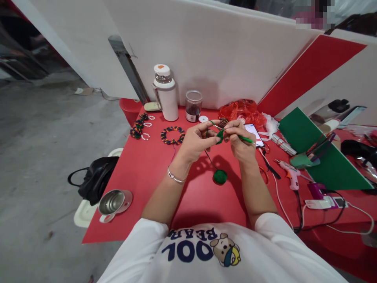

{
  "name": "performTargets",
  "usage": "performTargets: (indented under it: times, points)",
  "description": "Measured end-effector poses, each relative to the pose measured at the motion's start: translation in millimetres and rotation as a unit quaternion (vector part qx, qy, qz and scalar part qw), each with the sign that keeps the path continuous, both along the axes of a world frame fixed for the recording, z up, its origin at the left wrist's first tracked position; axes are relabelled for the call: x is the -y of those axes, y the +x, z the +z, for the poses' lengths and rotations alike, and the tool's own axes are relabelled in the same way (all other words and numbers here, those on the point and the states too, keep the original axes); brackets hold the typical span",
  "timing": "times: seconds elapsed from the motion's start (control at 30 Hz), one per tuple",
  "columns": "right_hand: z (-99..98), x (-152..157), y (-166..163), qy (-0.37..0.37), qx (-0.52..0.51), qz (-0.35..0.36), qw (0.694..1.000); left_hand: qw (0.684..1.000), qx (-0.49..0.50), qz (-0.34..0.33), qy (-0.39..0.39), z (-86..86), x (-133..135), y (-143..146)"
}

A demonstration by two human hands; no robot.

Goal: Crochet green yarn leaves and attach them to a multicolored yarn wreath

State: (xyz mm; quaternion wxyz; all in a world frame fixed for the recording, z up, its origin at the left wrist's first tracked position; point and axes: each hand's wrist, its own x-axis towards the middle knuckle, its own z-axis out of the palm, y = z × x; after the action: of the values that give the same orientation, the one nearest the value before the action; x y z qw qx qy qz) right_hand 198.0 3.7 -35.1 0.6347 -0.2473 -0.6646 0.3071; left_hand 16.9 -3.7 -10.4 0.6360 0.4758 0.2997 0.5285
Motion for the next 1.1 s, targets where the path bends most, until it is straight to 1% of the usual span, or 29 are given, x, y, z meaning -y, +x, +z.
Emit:
performTargets:
  times: [0.13, 0.23, 0.33, 0.47, 0.53, 0.63, 0.77, 0.87, 1.1]
  points:
    - [-2.6, -3.4, -1.2, 0.019, -0.030, 0.003, 0.999, 1.000, 0.002, -0.004, -0.008, -1.4, 0.5, 1.2]
    - [-1.8, -2.3, -1.4, 0.011, -0.035, -0.007, 0.999, 1.000, -0.012, -0.005, -0.001, -2.6, 1.6, 2.0]
    - [-0.5, -0.9, -0.1, 0.002, -0.026, -0.033, 0.999, 1.000, -0.026, -0.002, 0.003, -2.1, 3.3, 2.1]
    - [-0.6, -1.3, 1.8, 0.035, -0.005, -0.058, 0.998, 0.999, -0.032, -0.006, -0.005, 0.6, 4.6, 1.9]
    - [-1.0, -1.9, 2.6, 0.029, 0.001, -0.060, 0.998, 0.999, -0.033, 0.000, -0.007, 1.7, 4.5, 2.0]
    - [-0.7, -2.0, 3.5, 0.006, 0.002, -0.053, 0.999, 0.999, -0.031, 0.015, -0.003, 2.1, 4.0, 3.3]
    - [1.8, -1.5, 4.2, 0.013, 0.001, -0.032, 0.999, 0.999, -0.035, 0.035, 0.008, 0.5, 3.6, 6.0]
    - [2.3, -2.5, 4.7, 0.001, 0.001, -0.027, 1.000, 0.998, -0.040, 0.053, 0.023, -0.9, 3.8, 7.3]
    - [0.5, -3.6, 3.0, -0.021, -0.006, -0.011, 1.000, 0.994, -0.045, 0.058, 0.086, -3.3, 1.2, 6.0]
